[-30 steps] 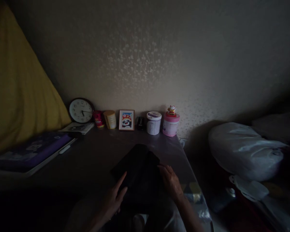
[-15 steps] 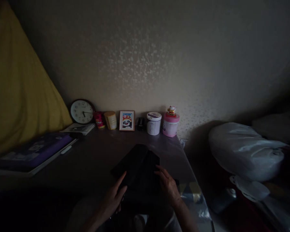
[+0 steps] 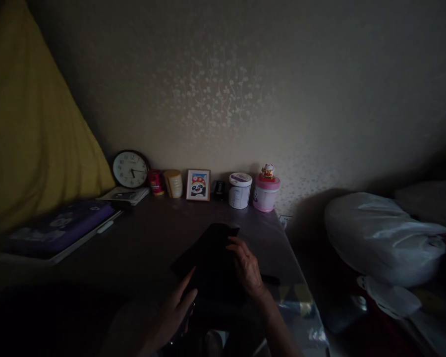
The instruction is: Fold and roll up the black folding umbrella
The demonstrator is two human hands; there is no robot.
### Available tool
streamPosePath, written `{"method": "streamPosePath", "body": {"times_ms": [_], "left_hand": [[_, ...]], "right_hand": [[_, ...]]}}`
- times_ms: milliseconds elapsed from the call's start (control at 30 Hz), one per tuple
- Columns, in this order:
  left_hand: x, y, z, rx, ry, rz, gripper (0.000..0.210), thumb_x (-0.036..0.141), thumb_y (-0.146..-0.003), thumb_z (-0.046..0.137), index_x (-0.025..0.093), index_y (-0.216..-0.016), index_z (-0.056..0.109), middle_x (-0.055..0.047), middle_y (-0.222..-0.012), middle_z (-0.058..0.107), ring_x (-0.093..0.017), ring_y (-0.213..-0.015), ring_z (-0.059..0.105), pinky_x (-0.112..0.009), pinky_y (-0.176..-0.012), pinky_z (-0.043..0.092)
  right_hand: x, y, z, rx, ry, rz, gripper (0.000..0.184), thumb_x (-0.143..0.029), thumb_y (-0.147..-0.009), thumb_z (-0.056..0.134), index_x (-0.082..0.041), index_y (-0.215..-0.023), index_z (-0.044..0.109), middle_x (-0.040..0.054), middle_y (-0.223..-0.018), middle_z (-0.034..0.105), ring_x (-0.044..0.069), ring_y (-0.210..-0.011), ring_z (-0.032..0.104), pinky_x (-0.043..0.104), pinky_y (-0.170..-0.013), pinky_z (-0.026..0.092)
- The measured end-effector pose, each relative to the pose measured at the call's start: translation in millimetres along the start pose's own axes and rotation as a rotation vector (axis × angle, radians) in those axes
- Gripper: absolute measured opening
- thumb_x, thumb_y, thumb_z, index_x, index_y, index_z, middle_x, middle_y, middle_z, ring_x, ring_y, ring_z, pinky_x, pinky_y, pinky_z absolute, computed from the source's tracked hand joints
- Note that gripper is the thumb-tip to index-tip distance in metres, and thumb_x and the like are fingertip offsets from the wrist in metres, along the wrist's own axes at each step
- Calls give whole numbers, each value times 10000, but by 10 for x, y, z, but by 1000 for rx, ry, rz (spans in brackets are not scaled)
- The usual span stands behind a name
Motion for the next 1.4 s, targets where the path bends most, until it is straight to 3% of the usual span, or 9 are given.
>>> {"method": "streamPosePath", "body": {"times_ms": [100, 167, 233, 467, 667, 833, 1000, 1200, 1400], "left_hand": [[45, -12, -55, 56, -103, 117, 545, 437, -874, 314, 239, -1376, 242, -46, -1065, 630, -139, -869, 630, -251, -739, 506], [65, -26, -82, 101, -169, 180, 530, 405, -863, 347, 217, -1356, 301, -44, -1318, 475, -160, -1177, 471, -278, -970, 382], [55, -42, -70, 101, -220, 180, 538, 380, -856, 355, 199, -1359, 298, -34, -1382, 396, -160, -1268, 361, -286, -1040, 297], [-27, -34, -6, 119, -359, 93, 550, 338, -839, 370, 156, -1354, 306, -83, -1286, 510, -178, -1190, 467, -287, -997, 360], [-44, -52, 36, 129, -454, 176, 618, 265, -750, 496, 148, -1336, 335, -98, -1293, 501, -182, -1189, 468, -263, -993, 362], [-23, -5, 83, 130, -520, 146, 727, 167, -759, 448, 107, -1401, 113, -131, -1346, 430, -171, -1202, 453, -256, -987, 346], [136, 100, 82, 153, -492, 99, 852, 111, -772, 433, 143, -1381, -162, -111, -1267, 524, -139, -1110, 537, -210, -911, 380], [234, 118, 125, 44, -640, 116, 790, 61, -745, 427, 262, -1404, 40, -39, -1169, 602, -136, -1059, 564, -211, -896, 387], [155, 83, 126, 42, -653, 142, 710, 83, -767, 397, 281, -1397, 134, -43, -1196, 580, -144, -1081, 547, -228, -928, 368]], "right_hand": [[-111, -189, 108, -4, 7, -40, 241, -151, -888, 358, -228, -1053, 514, 83, -1205, 505, 158, -1070, 518, 324, -879, 452], [-157, -285, 193, -14, 16, -61, 241, -156, -891, 359, -228, -1051, 525, 79, -1193, 512, 156, -1068, 518, 317, -880, 453], [-181, -359, 281, -25, 20, -79, 245, -161, -892, 361, -231, -1047, 537, 73, -1185, 518, 155, -1075, 514, 310, -884, 453], [-162, -494, 616, -88, 100, -101, 250, -156, -884, 383, -228, -1040, 565, 60, -1187, 523, 157, -1029, 533, 291, -854, 467], [-166, -534, 840, -188, 177, -125, 233, -161, -880, 410, -224, -1035, 572, 60, -1153, 539, 157, -1009, 538, 289, -863, 460], [-191, -557, 889, -267, 238, -122, 240, -143, -878, 409, -225, -1034, 572, 56, -1128, 543, 150, -973, 547, 272, -848, 458], [-212, -575, 910, -326, 284, -130, 238, -118, -867, 419, -212, -1021, 575, 53, -1088, 557, 145, -981, 534, 256, -848, 449], [-242, -595, 953, -353, 323, -174, 235, -109, -842, 462, -218, -1012, 582, 51, -1041, 578, 150, -963, 533, 252, -803, 462], [-257, -606, 978, -375, 352, -208, 217, -114, -837, 483, -212, -1002, 586, 55, -1036, 588, 168, -970, 539, 266, -812, 466]]}}
Point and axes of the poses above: each hand's wrist, its own y-axis away from the middle knuckle, its own z-axis out of the palm, x = y × z, the point moved 6 cm from there along -y, towards the middle knuckle
